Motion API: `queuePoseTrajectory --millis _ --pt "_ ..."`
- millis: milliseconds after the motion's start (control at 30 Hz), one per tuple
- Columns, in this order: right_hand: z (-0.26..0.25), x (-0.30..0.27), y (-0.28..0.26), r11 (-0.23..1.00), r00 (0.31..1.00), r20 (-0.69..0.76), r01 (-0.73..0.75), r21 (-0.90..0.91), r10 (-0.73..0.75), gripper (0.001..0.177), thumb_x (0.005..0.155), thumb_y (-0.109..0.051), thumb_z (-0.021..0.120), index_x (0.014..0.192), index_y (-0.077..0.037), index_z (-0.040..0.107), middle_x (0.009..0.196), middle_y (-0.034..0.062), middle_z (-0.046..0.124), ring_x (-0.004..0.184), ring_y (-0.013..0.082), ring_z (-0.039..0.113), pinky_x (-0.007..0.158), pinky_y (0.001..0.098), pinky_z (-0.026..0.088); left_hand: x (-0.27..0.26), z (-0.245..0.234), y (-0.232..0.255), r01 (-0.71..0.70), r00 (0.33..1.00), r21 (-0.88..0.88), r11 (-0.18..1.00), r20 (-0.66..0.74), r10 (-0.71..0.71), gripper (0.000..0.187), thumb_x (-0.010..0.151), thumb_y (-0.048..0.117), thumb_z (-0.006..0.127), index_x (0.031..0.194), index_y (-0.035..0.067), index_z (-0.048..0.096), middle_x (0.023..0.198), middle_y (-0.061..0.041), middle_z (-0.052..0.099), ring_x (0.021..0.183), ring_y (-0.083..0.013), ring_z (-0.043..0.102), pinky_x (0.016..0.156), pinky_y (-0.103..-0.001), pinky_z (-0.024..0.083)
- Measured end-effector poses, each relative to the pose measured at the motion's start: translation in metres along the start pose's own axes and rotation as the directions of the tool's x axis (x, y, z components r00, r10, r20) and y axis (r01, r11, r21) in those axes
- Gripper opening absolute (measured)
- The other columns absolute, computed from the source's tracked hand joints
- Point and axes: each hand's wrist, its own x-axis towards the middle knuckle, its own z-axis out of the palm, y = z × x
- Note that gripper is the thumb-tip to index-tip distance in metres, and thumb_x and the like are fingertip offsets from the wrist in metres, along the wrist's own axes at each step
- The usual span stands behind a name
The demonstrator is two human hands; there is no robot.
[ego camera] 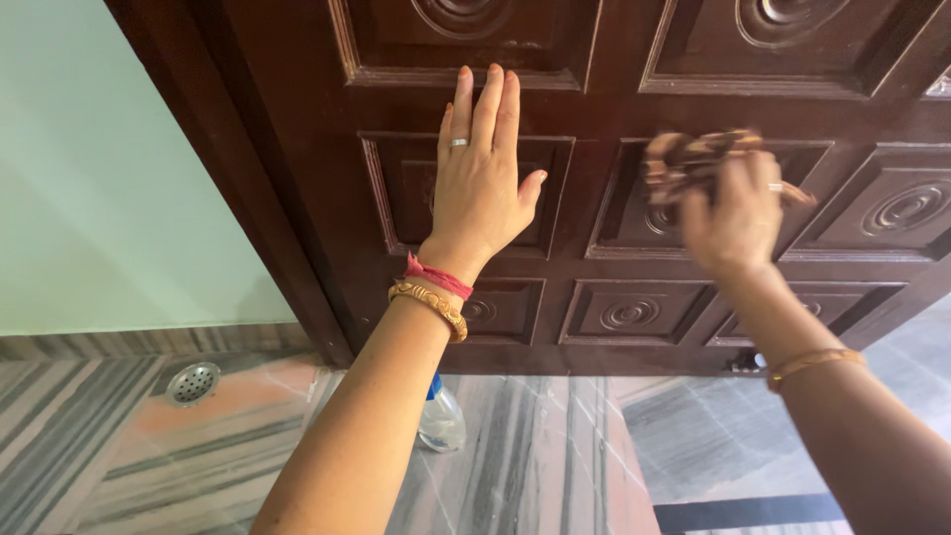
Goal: The person sprays a cleaning solution on a wooden door and wipes it with a cloth, focusing on the carved panels. They repeatedly spray and wipe different sections of the door surface.
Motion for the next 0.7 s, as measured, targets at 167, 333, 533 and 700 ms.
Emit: queuePoseTrajectory --millis 167,333,533,700 --pt "0.026 0.027 -0.075 0.999 0.996 0.085 -0.027 0.041 0.023 0.033 0.088 -0.019 0.070 0.112 0.002 0.062 0.126 0.0202 0.055 0.119 0.0386 0.055 0.093 0.0495 0.053 0.000 0.000 0.002 0.007 1.000 0.028 1.000 -0.002 -0.007 0.105 0.083 0.030 0.084 0.160 -0.001 0.020 0.166 -0.017 0.021 0.156 -0.0415 0.014 0.127 -0.054 0.025" --pt "0.017 0.024 -0.069 0.993 0.983 0.152 0.110 -0.048 -0.102 0.038 0.089 -0.024 0.072 0.114 0.003 0.064 0.125 0.0201 0.056 0.114 0.0348 0.057 0.083 0.0441 0.058 0.000 0.003 0.002 0.004 1.000 0.028 1.000 -0.009 -0.004 0.103 0.084 0.031 0.084 0.159 -0.001 0.022 0.166 -0.017 0.021 0.156 -0.0411 0.015 0.127 -0.053 0.025" --pt "0.045 -0.025 -0.062 0.957 0.869 0.486 0.213 -0.198 -0.093 0.044 0.092 -0.032 0.065 0.116 0.004 0.061 0.116 0.0247 0.057 0.105 0.0357 0.066 0.064 0.0391 0.062 -0.001 0.004 0.000 0.000 1.000 0.011 1.000 -0.014 0.000 0.103 0.085 0.032 0.084 0.160 -0.001 0.023 0.167 -0.016 0.022 0.157 -0.0409 0.016 0.128 -0.053 0.025" --pt "0.044 -0.033 -0.065 0.988 0.790 0.613 0.100 -0.116 -0.008 0.038 0.092 -0.033 0.064 0.111 0.000 0.064 0.108 0.0182 0.065 0.096 0.0346 0.070 0.078 0.0437 0.061 -0.001 0.002 -0.002 -0.006 1.000 -0.001 1.000 -0.014 0.006 0.098 0.085 0.031 0.084 0.158 -0.002 0.027 0.163 -0.018 0.025 0.155 -0.0417 0.017 0.126 -0.054 0.026"
